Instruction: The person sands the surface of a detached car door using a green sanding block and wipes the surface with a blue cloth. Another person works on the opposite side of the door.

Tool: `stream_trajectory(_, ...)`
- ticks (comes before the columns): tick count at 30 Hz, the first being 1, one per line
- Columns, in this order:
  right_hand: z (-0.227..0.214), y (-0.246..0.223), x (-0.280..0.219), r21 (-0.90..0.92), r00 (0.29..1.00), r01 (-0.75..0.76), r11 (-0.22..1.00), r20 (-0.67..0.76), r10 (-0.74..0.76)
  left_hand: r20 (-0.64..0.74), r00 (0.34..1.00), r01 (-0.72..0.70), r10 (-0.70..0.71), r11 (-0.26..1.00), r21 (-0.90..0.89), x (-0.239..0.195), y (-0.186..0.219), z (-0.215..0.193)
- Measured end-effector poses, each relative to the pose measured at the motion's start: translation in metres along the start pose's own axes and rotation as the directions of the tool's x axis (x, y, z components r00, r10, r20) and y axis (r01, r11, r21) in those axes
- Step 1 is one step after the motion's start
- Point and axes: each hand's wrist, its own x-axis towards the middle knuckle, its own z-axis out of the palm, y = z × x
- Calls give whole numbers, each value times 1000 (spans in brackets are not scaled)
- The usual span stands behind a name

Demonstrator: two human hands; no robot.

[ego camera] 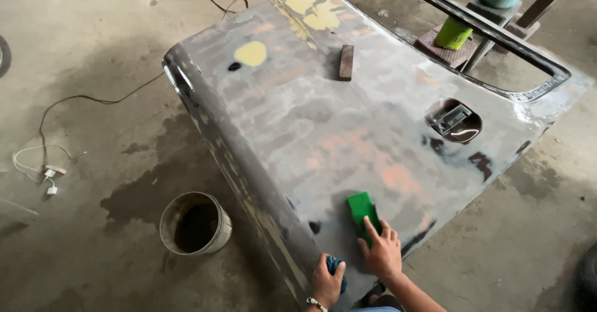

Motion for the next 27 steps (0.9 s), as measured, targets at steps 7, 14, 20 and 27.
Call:
stream_trajectory(7, 18, 9, -26, 98, 846, 488, 867, 191, -498, 45, 998, 53, -52, 998, -18, 8, 8, -5)
stream_trajectory(14, 20, 8, -20, 27, 991, 105, 994, 78, -107, 9, 998, 68, -69, 998, 15, 6, 10, 1)
stream_trajectory(20, 12, 17, -27, 107, 944, 280, 954, 148, -294, -85, 993, 75, -79, 996, -44, 2, -38, 15)
stream_trajectory(27, 5, 11, -71, 167, 890, 383, 908, 198, -412, -92, 974, 205, -206, 979, -24, -35, -26, 10)
